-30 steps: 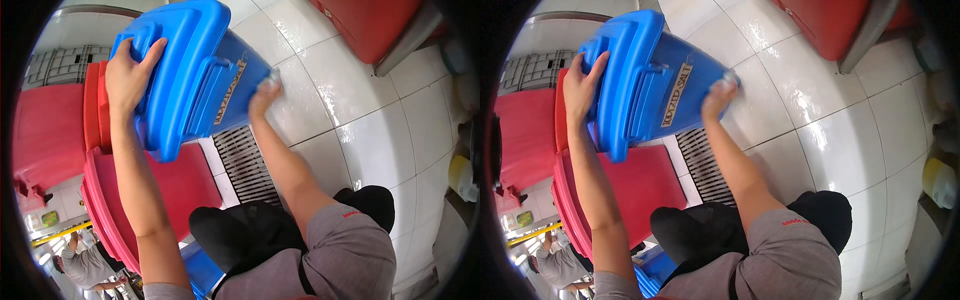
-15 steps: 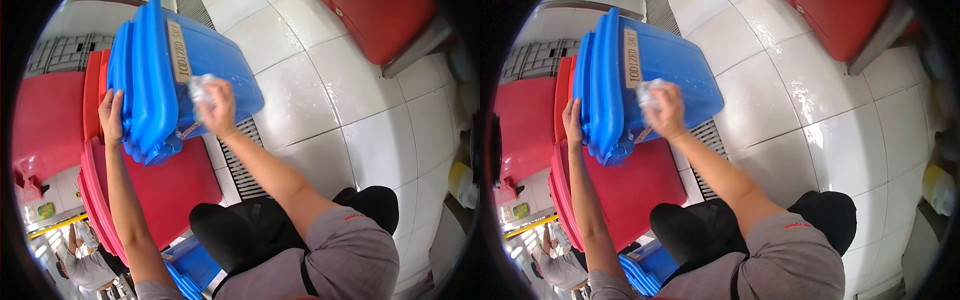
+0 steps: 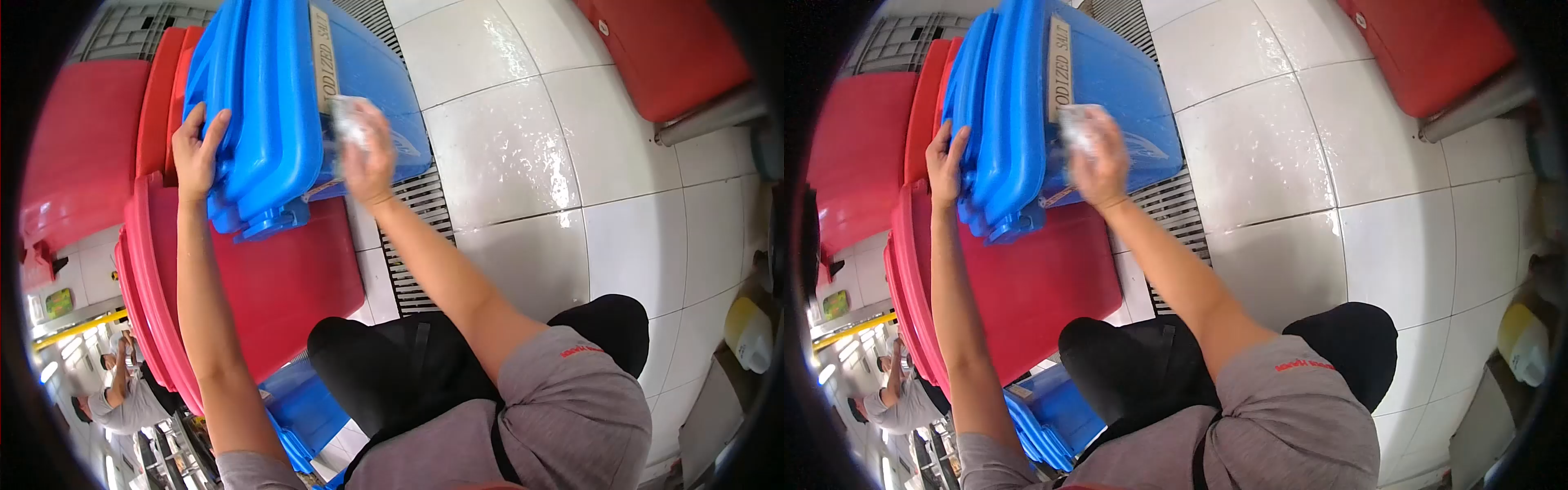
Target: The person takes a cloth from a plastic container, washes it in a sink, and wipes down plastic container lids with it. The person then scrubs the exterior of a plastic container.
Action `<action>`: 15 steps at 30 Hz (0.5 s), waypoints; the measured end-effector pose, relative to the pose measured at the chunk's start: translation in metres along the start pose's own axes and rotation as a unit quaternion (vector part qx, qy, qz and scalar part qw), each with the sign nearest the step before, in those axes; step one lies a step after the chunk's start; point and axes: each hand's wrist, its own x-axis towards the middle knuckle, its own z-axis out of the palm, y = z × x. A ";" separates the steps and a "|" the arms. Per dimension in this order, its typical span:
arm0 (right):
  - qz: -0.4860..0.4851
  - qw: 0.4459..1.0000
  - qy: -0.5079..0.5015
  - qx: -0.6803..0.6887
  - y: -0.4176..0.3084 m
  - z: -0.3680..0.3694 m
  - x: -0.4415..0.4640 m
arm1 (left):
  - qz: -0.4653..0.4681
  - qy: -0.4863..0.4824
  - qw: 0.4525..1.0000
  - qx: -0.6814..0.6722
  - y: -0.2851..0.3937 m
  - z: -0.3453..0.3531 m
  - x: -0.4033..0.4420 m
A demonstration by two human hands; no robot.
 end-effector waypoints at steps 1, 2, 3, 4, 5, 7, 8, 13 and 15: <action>0.019 1.000 0.011 -0.015 0.031 -0.008 -0.017 | 0.009 -0.001 1.000 0.024 0.000 -0.003 -0.001; 0.142 0.986 0.006 -0.083 0.057 -0.022 -0.030 | 0.002 0.002 0.999 0.033 0.001 -0.005 -0.002; 0.356 0.934 0.004 -0.009 0.073 -0.040 -0.041 | -0.002 0.007 0.999 0.038 0.002 -0.002 0.000; 0.353 0.934 0.007 -0.049 0.088 -0.044 -0.061 | -0.003 0.025 0.999 0.021 0.003 0.001 -0.003; 0.352 0.932 0.017 -0.087 0.097 -0.044 -0.074 | 0.000 0.037 0.999 0.005 0.004 0.003 -0.004; 0.162 0.973 0.051 -0.159 0.049 -0.015 -0.076 | -0.018 0.009 1.000 0.002 -0.005 -0.005 0.000; 0.111 0.982 0.059 -0.140 0.019 0.000 -0.067 | -0.042 0.010 0.999 -0.017 -0.001 -0.001 -0.002; 0.047 0.999 0.021 -0.010 0.035 -0.004 -0.021 | -0.039 0.022 0.998 -0.034 0.003 0.002 -0.004; 0.371 0.927 0.051 0.018 0.101 -0.023 -0.034 | -0.029 0.010 0.999 -0.028 -0.004 -0.003 0.001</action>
